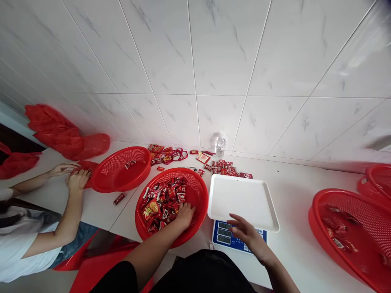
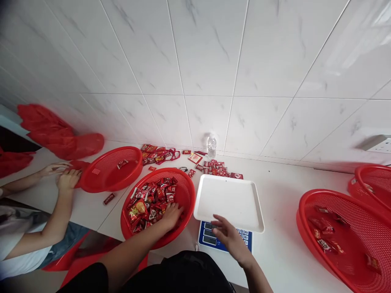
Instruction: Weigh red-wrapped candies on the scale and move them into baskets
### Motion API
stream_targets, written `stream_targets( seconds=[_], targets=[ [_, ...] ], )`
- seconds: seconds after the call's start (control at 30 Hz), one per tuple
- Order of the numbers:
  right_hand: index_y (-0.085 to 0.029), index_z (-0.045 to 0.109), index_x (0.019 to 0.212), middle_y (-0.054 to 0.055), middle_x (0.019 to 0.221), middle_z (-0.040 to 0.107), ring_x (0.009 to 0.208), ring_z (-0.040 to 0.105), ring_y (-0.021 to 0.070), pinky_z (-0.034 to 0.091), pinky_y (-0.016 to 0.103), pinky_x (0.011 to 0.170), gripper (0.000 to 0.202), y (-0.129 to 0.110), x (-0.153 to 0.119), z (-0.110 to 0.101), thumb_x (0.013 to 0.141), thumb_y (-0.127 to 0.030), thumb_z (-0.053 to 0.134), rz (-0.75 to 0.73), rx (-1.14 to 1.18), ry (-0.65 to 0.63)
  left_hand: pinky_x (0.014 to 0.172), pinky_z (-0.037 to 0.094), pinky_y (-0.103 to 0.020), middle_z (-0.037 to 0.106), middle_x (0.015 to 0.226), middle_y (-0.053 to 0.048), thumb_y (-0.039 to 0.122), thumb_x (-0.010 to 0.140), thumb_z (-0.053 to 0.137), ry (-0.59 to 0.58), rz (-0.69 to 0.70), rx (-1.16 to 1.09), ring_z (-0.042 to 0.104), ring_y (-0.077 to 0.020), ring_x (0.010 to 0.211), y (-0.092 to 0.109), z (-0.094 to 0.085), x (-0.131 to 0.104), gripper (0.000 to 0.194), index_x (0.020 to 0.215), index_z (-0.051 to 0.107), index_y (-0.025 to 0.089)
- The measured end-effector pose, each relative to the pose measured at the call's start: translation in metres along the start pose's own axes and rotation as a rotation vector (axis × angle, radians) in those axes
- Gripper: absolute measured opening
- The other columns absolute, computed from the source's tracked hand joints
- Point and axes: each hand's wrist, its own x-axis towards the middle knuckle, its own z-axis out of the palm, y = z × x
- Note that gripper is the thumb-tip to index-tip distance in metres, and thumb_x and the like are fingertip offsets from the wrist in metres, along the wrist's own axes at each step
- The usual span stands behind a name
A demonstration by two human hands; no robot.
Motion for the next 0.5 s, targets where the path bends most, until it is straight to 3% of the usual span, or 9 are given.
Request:
stream_targets(
  seconds=[0.13, 0.33, 0.4, 0.5],
  targets=[
    [-0.027, 0.048, 0.128, 0.009, 0.123, 0.057, 0.111, 0.055, 0.0258, 0.046, 0.041, 0.092, 0.058, 0.014, 0.001, 0.009, 0.076, -0.050, 0.062, 0.049, -0.231, -0.166, 0.104, 0.024, -0.044, 0.056, 0.121, -0.012, 0.037, 0.057, 0.073, -0.078, -0.008, 0.044, 0.042, -0.0326, 0.119, -0.009, 0.004, 0.009, 0.059, 0.110, 0.056, 0.017],
    [-0.028, 0.043, 0.131, 0.008, 0.126, 0.055, 0.113, 0.053, 0.0257, 0.045, 0.041, 0.093, 0.059, 0.021, -0.003, 0.005, 0.079, -0.051, 0.058, 0.042, -0.290, -0.184, 0.103, 0.028, -0.040, 0.042, 0.137, -0.017, 0.017, 0.039, 0.080, -0.134, 0.075, 0.211, 0.039, -0.0355, 0.124, -0.016, 0.009, 0.016, 0.082, 0.116, 0.053, 0.014],
    [-0.029, 0.044, 0.131, 0.008, 0.125, 0.055, 0.112, 0.054, 0.0260, 0.044, 0.042, 0.094, 0.059, 0.020, -0.005, 0.004, 0.079, -0.051, 0.058, 0.046, -0.280, -0.178, 0.102, 0.027, -0.044, 0.051, 0.127, -0.019, 0.011, 0.034, 0.081, -0.125, 0.094, 0.259, 0.044, -0.0380, 0.118, -0.015, 0.008, 0.019, 0.075, 0.106, 0.059, 0.012],
    [-0.028, 0.045, 0.130, 0.008, 0.123, 0.057, 0.110, 0.055, 0.0262, 0.045, 0.044, 0.093, 0.058, 0.019, -0.006, 0.003, 0.078, -0.051, 0.059, 0.056, -0.260, -0.163, 0.099, 0.028, -0.048, 0.064, 0.102, -0.017, 0.015, 0.039, 0.082, -0.119, 0.057, 0.221, 0.053, -0.0379, 0.106, -0.012, 0.009, 0.024, 0.050, 0.085, 0.063, 0.013]
  ],
)
